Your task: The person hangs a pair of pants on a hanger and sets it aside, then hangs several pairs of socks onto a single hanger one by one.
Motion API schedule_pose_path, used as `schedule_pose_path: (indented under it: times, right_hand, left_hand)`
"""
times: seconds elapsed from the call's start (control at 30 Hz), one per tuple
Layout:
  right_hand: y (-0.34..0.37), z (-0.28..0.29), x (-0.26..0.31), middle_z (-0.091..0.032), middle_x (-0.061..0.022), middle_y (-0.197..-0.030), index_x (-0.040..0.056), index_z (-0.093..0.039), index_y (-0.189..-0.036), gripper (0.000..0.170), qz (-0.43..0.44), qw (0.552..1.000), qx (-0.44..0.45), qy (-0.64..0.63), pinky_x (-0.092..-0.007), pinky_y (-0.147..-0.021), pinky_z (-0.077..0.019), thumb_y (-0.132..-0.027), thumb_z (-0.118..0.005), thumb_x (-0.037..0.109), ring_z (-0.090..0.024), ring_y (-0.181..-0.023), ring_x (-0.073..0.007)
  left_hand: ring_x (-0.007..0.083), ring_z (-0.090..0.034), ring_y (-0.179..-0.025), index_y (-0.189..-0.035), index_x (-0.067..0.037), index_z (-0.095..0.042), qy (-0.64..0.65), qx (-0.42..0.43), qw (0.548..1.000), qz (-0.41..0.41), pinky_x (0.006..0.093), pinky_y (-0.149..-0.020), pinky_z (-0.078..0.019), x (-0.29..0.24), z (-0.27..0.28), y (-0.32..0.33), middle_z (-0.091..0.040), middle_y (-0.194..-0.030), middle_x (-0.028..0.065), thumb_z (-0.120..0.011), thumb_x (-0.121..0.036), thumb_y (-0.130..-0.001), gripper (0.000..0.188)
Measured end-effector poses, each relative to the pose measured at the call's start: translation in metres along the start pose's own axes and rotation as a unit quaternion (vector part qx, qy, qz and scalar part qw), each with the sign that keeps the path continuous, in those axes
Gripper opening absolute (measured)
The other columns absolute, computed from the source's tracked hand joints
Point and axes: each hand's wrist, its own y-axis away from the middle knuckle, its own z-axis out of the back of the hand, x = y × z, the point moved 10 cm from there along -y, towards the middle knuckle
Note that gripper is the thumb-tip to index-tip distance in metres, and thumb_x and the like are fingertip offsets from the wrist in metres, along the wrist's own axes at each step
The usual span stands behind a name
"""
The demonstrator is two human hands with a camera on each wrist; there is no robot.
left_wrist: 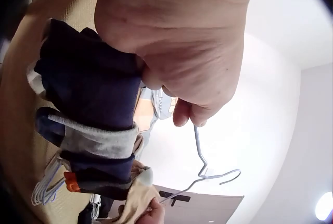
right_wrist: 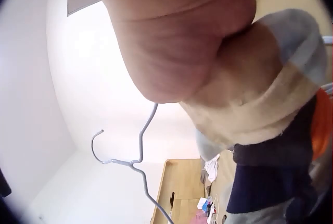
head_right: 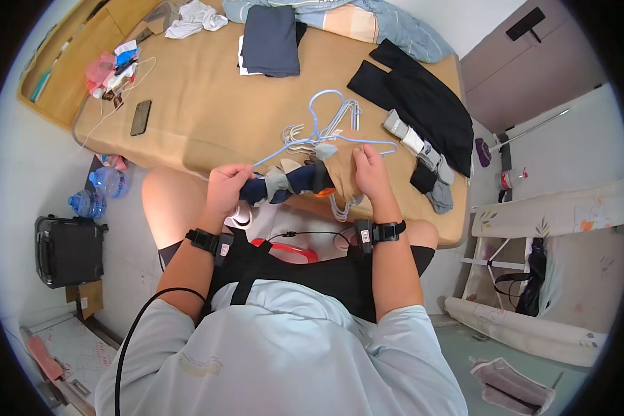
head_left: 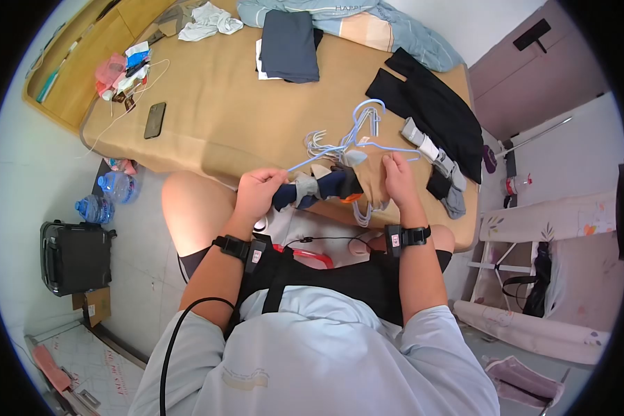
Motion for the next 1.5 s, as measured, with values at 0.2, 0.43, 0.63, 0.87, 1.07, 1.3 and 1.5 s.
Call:
schedule_pose_path:
  times: [0.2,0.43,0.63,0.87,1.07,1.3,1.5]
  right_hand:
    - [0.001,0.01,-0.021,-0.062,-0.0034,-0.086,-0.0031,-0.063,-0.103,0.024,-0.031,0.996,-0.071,-0.042,-0.0285,-0.074,-0.0454,-0.099,-0.052,0.019,-0.054,-0.082,-0.0101]
    - [0.006,0.02,-0.001,-0.063,-0.0235,-0.081,-0.0043,-0.061,-0.093,0.028,0.0,0.975,-0.102,0.199,-0.0421,-0.068,-0.0477,-0.095,-0.055,0.023,-0.062,-0.074,-0.0367]
    - [0.012,0.017,0.009,-0.063,-0.0254,-0.078,-0.0023,-0.061,-0.095,0.026,0.052,0.952,-0.117,0.277,-0.0484,-0.067,-0.0486,-0.091,-0.059,0.024,-0.063,-0.075,-0.0434]
    - [0.028,0.026,0.026,-0.068,-0.023,-0.098,0.0044,-0.062,-0.114,0.029,0.036,0.946,-0.177,0.27,-0.0455,-0.069,-0.051,-0.089,-0.062,0.017,-0.066,-0.079,-0.0396]
    - [0.037,0.031,0.031,-0.067,-0.0193,-0.11,0.0027,-0.061,-0.115,0.027,0.199,0.912,-0.209,0.293,-0.0415,-0.069,-0.0517,-0.088,-0.059,0.007,-0.065,-0.076,-0.033]
    - [0.056,0.076,-0.038,-0.067,-0.0116,-0.115,0.0043,-0.061,-0.113,0.027,0.078,0.938,-0.314,0.124,-0.0301,-0.074,-0.051,-0.086,-0.061,0.002,-0.065,-0.088,-0.0158]
    - [0.029,0.042,-0.048,-0.047,-0.0139,-0.143,0.0072,-0.042,-0.144,0.07,0.055,0.971,-0.097,-0.213,-0.0391,-0.107,-0.0367,-0.084,-0.074,0.023,-0.047,-0.13,-0.0263]
  left_hand:
    - [0.0068,-0.06,-0.069,-0.088,0.003,-0.072,0.008,0.008,1.0,-0.017,0.022,-0.063,-0.0492,-0.004,-0.003,0.001,-0.069,-0.079,0.0027,-0.068,-0.014,-0.094,0.018]
    - [0.0082,-0.062,-0.067,-0.089,0.003,-0.072,-0.001,0.007,1.0,-0.015,0.0223,-0.06,-0.0499,-0.007,-0.004,0.0,-0.07,-0.078,0.0042,-0.069,-0.013,-0.093,0.017]
    - [0.0097,-0.063,-0.068,-0.089,0.004,-0.071,0.022,0.009,1.0,-0.006,0.0237,-0.062,-0.052,-0.009,-0.006,0.002,-0.07,-0.079,0.0058,-0.068,-0.01,-0.093,0.016]
    - [0.0099,-0.064,-0.069,-0.089,0.005,-0.071,0.015,0.002,1.0,-0.012,0.0237,-0.063,-0.0528,-0.007,-0.003,0.0,-0.07,-0.08,0.006,-0.068,-0.009,-0.093,0.015]
    - [0.009,-0.063,-0.068,-0.089,0.004,-0.072,0.01,-0.019,1.0,0.002,0.0231,-0.062,-0.0516,-0.012,-0.003,0.002,-0.07,-0.079,0.0051,-0.068,-0.01,-0.093,0.015]
    - [0.0084,-0.061,-0.066,-0.087,0.003,-0.072,0.029,-0.026,0.999,-0.009,0.0226,-0.061,-0.049,-0.013,0.0,0.001,-0.069,-0.078,0.0038,-0.069,-0.01,-0.092,0.015]
    - [0.0068,-0.058,-0.065,-0.085,0.002,-0.072,0.015,-0.022,1.0,-0.009,0.0213,-0.064,-0.0468,-0.024,0.002,0.004,-0.068,-0.075,0.0023,-0.069,-0.011,-0.093,0.016]
